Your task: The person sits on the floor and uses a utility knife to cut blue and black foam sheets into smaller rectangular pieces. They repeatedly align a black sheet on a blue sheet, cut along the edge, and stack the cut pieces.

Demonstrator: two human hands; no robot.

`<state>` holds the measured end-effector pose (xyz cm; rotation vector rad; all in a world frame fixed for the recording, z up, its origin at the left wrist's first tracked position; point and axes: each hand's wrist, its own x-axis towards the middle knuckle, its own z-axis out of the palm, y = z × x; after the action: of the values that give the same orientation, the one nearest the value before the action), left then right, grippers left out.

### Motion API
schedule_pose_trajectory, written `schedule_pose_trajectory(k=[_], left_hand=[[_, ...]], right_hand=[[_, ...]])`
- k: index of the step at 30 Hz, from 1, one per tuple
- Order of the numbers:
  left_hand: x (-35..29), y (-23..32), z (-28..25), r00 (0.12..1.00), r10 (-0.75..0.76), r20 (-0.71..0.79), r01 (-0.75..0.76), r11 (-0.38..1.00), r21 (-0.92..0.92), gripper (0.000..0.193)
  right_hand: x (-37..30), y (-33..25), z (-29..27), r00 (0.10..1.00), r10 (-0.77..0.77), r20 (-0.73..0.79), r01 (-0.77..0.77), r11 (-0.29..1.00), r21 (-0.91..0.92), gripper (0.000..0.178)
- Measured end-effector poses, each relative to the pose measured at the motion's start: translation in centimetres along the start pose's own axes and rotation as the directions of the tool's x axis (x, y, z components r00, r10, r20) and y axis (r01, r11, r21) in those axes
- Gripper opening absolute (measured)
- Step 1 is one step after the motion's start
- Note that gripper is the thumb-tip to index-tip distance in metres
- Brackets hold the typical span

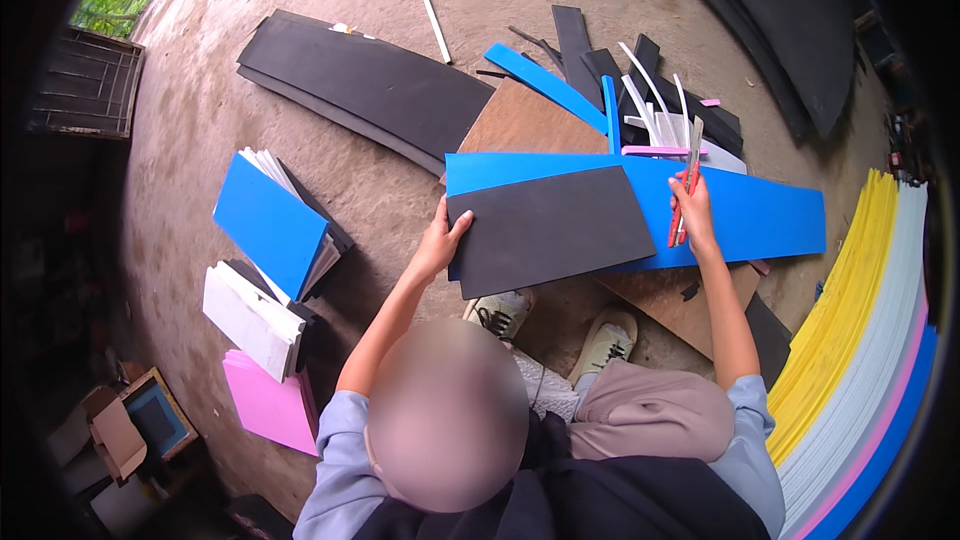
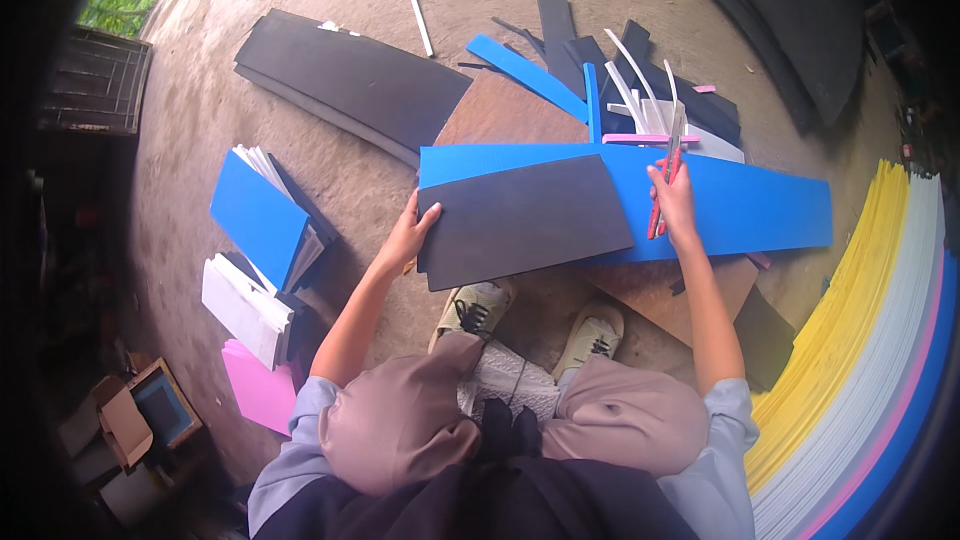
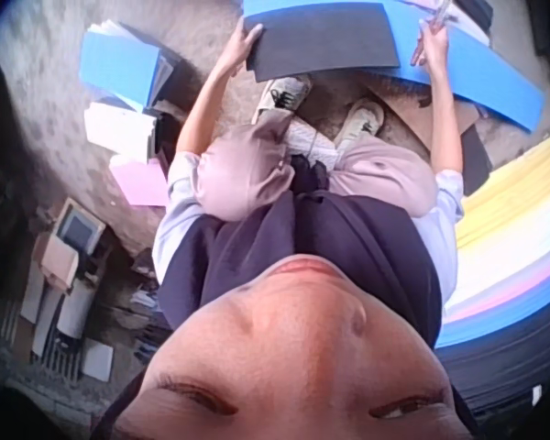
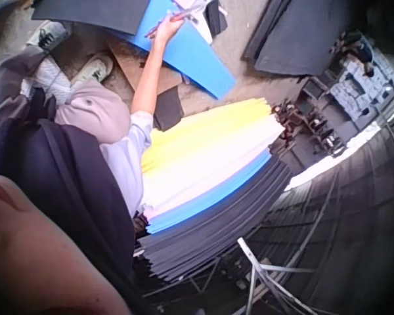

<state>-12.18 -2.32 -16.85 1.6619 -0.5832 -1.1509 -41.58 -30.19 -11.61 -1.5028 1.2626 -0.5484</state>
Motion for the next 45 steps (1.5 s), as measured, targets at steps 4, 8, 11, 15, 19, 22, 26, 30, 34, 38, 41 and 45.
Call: schedule_pose_trajectory(k=[4, 8, 11, 15, 19, 22, 26, 30, 34, 38, 41, 45], left_hand=[[2.6, -1.3, -0.2, 0.998, -0.011, -0.055, 0.024, 0.967, 0.255, 0.067], [5.5, 1.6, 2.3, 0.997, 0.044, -0.065, -0.021, 0.948, 0.318, 0.067], [7.9, 2.9, 5.8, 0.985, 0.117, -0.127, -0.055, 0.911, 0.409, 0.067], [8.0, 2.5, 5.3, 0.977, 0.166, -0.132, -0.103, 0.917, 0.385, 0.067], [5.8, 2.2, 5.0, 0.969, 0.188, -0.163, -0.11, 0.912, 0.396, 0.064], [3.5, 1.1, 5.1, 0.925, 0.3, -0.232, -0.064, 0.725, 0.686, 0.061], [0.9, 0.1, 5.5, 0.891, 0.417, -0.178, -0.151, 0.643, 0.751, 0.054], [1.4, 0.2, 5.4, 0.862, 0.475, -0.175, -0.233, 0.679, 0.697, 0.047], [4.4, 1.0, 4.1, 0.875, 0.455, -0.165, -0.253, 0.721, 0.645, 0.045], [5.3, 1.7, 2.9, 0.944, 0.305, -0.13, -0.207, 0.848, 0.488, 0.045], [5.1, 0.9, 2.8, 0.934, 0.322, -0.157, -0.23, 0.876, 0.425, 0.045], [4.3, 0.4, 3.2, 0.913, 0.359, -0.191, -0.245, 0.861, 0.447, 0.042]], right_hand=[[2.7, 1.3, 1.3, 0.998, 0.051, 0.023, -0.044, 0.973, -0.227, 0.027], [8.0, 3.0, 2.7, 0.998, -0.053, -0.02, 0.037, 0.888, -0.459, 0.033], [11.0, 4.7, 3.3, 0.979, -0.199, -0.044, 0.135, 0.794, -0.593, 0.037], [9.9, 3.5, 5.2, 0.975, -0.223, 0.019, 0.19, 0.777, -0.6, 0.043], [7.0, 3.6, 3.2, 0.989, -0.141, 0.047, 0.143, 0.818, -0.558, 0.047], [5.1, 4.7, 1.1, 0.994, -0.055, 0.091, 0.096, 0.834, -0.543, 0.047], [3.2, 6.2, 0.4, 0.995, -0.066, 0.08, 0.096, 0.871, -0.482, 0.043], [2.4, 5.3, 1.6, 0.998, -0.044, 0.032, 0.053, 0.915, -0.399, 0.04], [2.3, 5.6, 1.8, 0.999, -0.052, 0.012, 0.052, 0.918, -0.393, 0.039], [2.1, 5.6, 1.5, 1.0, -0.031, 0.008, 0.031, 0.943, -0.331, 0.04], [2.0, 5.4, 1.6, 1.0, 0.008, 0.015, -0.004, 0.955, -0.298, 0.039], [1.8, 5.2, 1.8, 0.998, 0.05, 0.025, -0.043, 0.971, -0.235, 0.038]])
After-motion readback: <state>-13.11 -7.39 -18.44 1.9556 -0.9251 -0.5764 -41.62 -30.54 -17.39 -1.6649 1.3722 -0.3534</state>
